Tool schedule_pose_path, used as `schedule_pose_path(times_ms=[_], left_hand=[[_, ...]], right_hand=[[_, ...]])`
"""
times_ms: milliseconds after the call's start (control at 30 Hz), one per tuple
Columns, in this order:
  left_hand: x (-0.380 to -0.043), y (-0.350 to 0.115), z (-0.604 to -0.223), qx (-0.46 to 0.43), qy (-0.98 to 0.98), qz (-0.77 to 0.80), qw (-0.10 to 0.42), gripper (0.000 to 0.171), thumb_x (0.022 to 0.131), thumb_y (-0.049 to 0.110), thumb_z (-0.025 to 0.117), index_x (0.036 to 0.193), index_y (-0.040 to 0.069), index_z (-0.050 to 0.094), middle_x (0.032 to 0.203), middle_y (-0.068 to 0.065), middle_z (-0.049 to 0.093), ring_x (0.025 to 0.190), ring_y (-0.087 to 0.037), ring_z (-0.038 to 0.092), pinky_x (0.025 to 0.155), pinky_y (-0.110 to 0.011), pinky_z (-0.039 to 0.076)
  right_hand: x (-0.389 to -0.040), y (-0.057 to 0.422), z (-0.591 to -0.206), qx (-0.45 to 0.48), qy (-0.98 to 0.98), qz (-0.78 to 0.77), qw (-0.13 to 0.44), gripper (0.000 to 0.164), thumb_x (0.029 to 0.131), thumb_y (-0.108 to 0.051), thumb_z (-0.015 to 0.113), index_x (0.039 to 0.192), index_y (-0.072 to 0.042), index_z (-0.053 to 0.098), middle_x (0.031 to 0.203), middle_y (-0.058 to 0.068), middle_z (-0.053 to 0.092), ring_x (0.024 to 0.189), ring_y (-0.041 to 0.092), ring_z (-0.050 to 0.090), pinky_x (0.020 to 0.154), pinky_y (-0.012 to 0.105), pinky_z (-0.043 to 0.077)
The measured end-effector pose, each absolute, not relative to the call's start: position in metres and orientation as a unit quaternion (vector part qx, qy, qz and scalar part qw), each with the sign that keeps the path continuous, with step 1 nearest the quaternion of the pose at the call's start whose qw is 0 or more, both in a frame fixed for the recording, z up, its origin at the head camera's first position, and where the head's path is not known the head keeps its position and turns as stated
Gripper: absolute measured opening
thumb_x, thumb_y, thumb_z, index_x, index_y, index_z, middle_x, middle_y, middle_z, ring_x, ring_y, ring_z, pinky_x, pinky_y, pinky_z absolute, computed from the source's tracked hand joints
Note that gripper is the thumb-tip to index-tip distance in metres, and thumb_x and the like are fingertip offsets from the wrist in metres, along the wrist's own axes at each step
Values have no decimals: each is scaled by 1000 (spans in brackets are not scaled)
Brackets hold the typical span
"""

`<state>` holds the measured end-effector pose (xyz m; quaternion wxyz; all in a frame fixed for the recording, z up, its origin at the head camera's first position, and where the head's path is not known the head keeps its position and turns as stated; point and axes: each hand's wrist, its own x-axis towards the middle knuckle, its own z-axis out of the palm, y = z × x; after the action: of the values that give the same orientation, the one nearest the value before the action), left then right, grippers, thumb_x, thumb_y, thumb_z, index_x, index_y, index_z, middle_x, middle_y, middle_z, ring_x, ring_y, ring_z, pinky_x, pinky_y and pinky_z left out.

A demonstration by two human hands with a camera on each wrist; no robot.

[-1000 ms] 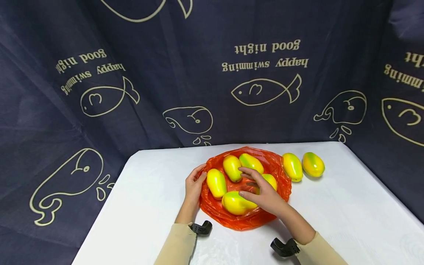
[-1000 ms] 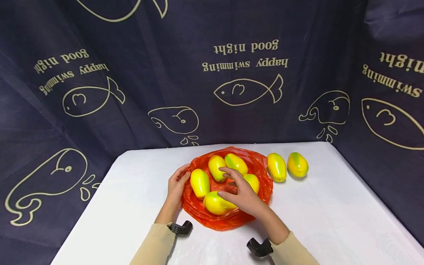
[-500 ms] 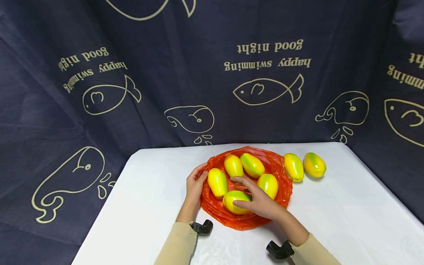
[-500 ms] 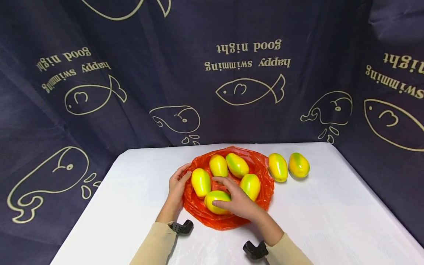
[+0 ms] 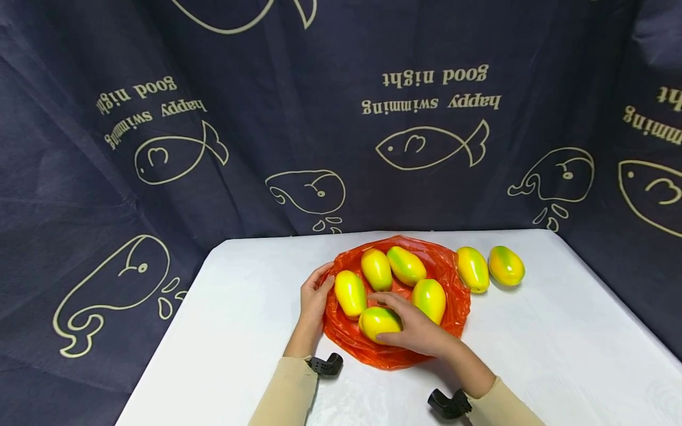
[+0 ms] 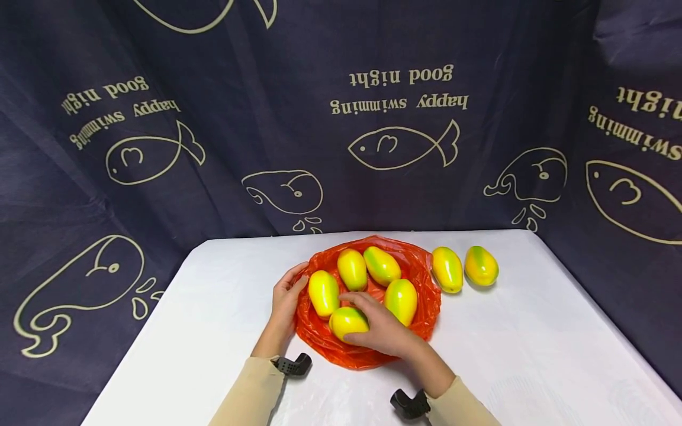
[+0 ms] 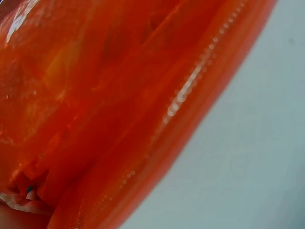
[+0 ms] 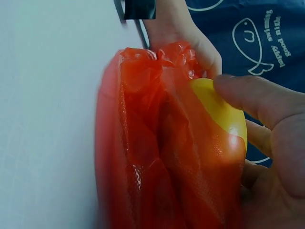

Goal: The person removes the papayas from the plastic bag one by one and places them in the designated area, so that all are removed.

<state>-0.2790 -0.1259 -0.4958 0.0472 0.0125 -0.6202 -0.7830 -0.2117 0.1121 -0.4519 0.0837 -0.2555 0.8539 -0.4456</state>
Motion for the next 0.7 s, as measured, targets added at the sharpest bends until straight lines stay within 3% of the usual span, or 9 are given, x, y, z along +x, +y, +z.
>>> schedule_pose_path(times_ms=[300,700], left_hand=[[-278,-125,-494,18,-629,-776,46,33,99,16,58,132,19,64,138,-4,61,123,-21,59,99,-27,55],[-278,-125,-494,15,-623,-780,51,34,99,14,57,133,15,63,139,-7,60,121,-21,59,99,-26,54]], right_hand=[[-213,112,-454,-255,864,-425,90,61,84,-31,80,139,-23,55,137,-13,58,127,16,51,114,53,40],[-211,113,-456,-263,861,-429,71,60,84,-31,79,139,-25,56,137,-16,58,130,15,51,115,52,40]])
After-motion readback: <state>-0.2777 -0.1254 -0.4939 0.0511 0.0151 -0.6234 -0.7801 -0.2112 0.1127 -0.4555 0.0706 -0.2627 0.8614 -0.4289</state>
